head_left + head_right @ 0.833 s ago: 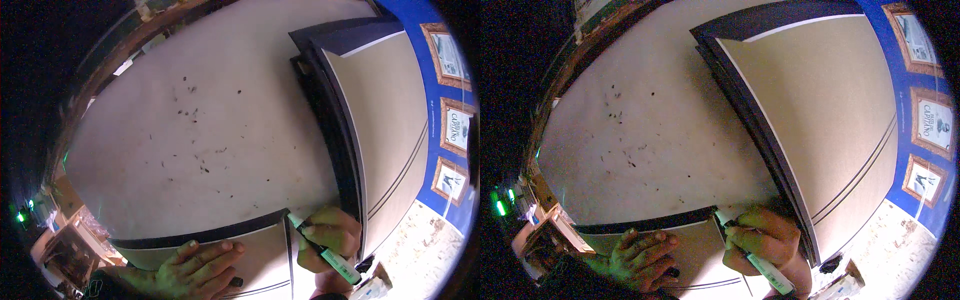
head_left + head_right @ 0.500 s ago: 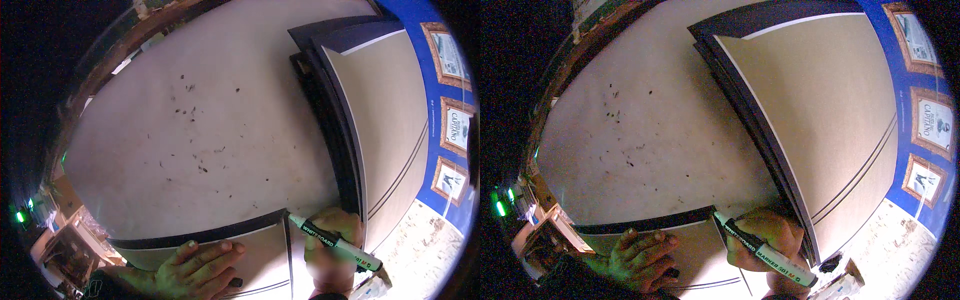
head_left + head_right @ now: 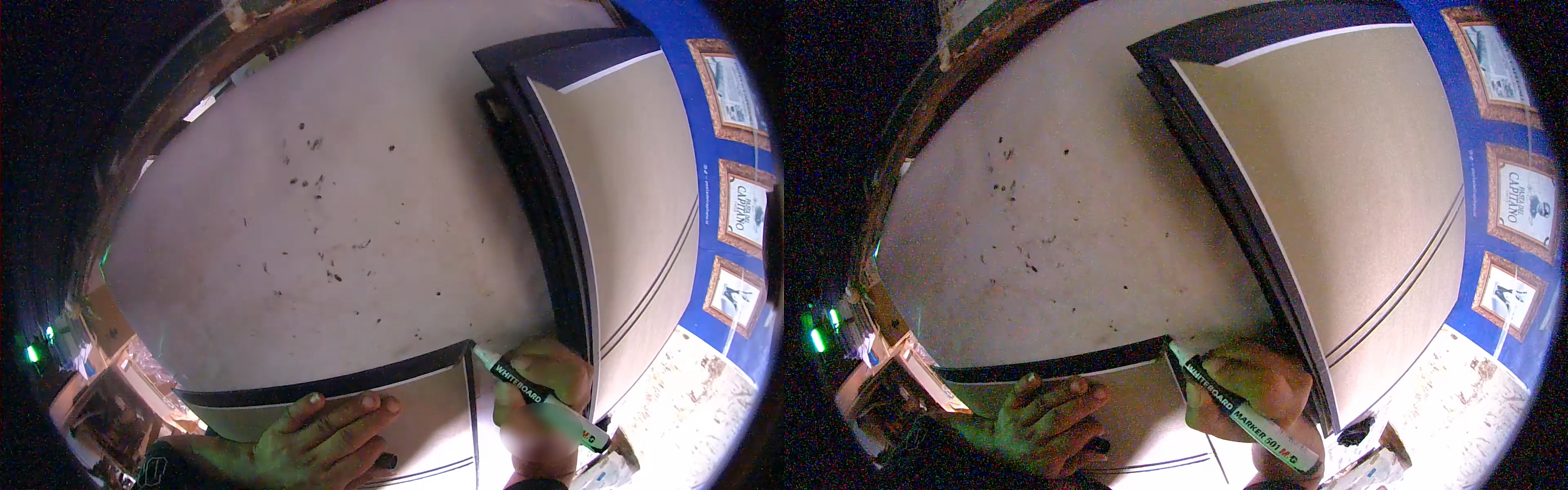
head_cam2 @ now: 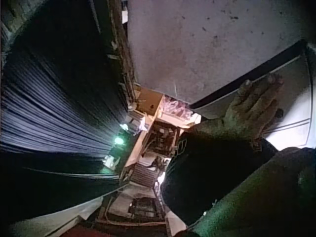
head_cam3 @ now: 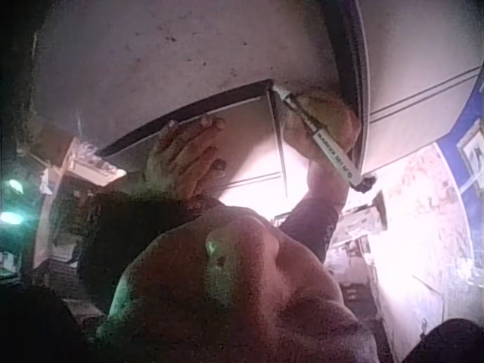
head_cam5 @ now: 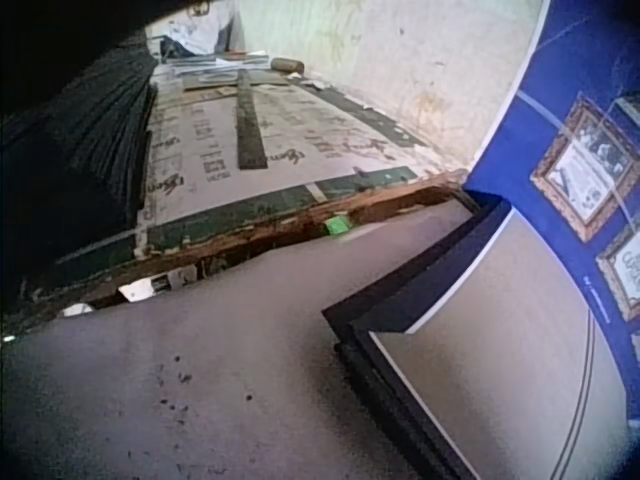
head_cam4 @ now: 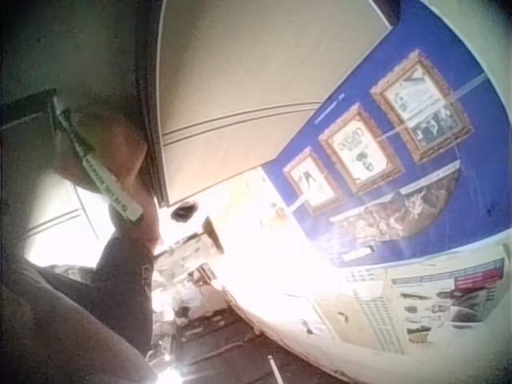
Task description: The person marks the edges of several folder covers with a pen, turning the folders over and opening them to mark specific points on the interior and spine.
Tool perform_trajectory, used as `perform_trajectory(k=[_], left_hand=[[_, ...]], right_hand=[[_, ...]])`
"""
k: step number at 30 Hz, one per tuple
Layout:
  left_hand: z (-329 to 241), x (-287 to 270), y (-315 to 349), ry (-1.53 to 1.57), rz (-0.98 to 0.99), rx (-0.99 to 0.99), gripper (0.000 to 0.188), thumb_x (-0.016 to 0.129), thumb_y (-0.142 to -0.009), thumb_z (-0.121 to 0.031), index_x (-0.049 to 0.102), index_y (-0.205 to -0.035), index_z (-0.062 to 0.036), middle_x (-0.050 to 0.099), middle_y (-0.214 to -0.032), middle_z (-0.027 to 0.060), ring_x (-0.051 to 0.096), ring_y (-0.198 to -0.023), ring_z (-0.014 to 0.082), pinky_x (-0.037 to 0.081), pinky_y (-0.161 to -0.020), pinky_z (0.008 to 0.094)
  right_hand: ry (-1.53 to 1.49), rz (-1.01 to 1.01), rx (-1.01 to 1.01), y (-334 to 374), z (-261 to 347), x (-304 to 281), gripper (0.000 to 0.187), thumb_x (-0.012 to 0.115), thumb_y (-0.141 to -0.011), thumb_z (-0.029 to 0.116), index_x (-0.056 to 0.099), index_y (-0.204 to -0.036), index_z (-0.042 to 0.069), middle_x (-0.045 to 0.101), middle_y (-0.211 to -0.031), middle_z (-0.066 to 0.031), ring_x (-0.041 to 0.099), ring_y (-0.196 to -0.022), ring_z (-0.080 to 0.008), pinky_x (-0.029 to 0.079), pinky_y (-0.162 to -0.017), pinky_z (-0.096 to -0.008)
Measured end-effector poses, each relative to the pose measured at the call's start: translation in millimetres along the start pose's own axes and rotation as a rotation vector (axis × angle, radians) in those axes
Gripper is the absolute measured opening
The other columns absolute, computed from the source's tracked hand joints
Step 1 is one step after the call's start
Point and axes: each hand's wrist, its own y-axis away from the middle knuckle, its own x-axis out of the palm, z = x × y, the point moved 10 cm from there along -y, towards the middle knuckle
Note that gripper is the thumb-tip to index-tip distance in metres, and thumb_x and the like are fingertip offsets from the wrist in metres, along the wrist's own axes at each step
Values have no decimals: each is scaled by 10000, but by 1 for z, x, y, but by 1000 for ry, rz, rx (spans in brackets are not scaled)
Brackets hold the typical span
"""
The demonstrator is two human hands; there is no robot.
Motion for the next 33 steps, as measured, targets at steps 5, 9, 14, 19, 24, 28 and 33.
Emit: perform_trajectory(k=[5,9,14,19,24,28,33], left_hand=[[0,2,0,-20,18,17,304,724,-741,-438,663,-840,-158,625,-1243,76,545,-1205,266,202,-1119,516],[2,2,-2,10,-3,-13,296,729,-736,-428,665,-843,-160,628,-1237,76,544,-1205,263,202,-1121,512],[-1,-3,-1,-2,-2,-46,295,745,-719,-420,667,-845,-165,634,-1224,77,556,-1189,259,219,-1114,509],[3,-2,-2,13,-22,-39,286,751,-716,-411,669,-844,-168,636,-1220,67,566,-1180,257,229,-1112,503],[3,-1,0,16,5,-77,282,755,-717,-401,663,-850,-170,641,-1208,57,563,-1185,256,236,-1103,522],[-10,2,-9,27,4,-7,274,707,-770,-430,655,-861,-177,626,-1226,81,551,-1196,282,237,-1094,545],[4,3,2,-54,-63,-38,253,521,-906,-365,620,-885,-133,576,-1259,168,499,-1226,366,221,-1085,587]], right_hand=[[-25,-87,-10,-8,2,-4,261,790,-622,109,631,-829,99,646,-671,-50,623,-520,-190,507,-476,-279],[11,126,-56,-18,11,12,256,687,-809,229,509,-900,70,611,-681,-110,584,-486,-187,479,-432,-281],[2,54,-54,-15,10,8,278,696,-817,259,515,-895,62,610,-671,-107,585,-487,-184,477,-435,-279],[-16,60,28,-16,5,10,278,713,-799,233,517,-879,52,614,-674,-114,590,-510,-181,483,-458,-272],[-42,-28,-9,-10,5,6,242,703,-795,205,520,-855,59,605,-650,-90,570,-494,-179,473,-452,-279],[-113,542,123,6,-16,16,293,801,-667,151,615,-873,59,654,-723,-89,650,-591,-190,534,-535,-301],[-302,73,154,-11,-18,10,209,751,-757,159,580,-853,87,597,-648,-80,613,-532,-238,466,-469,-340]])
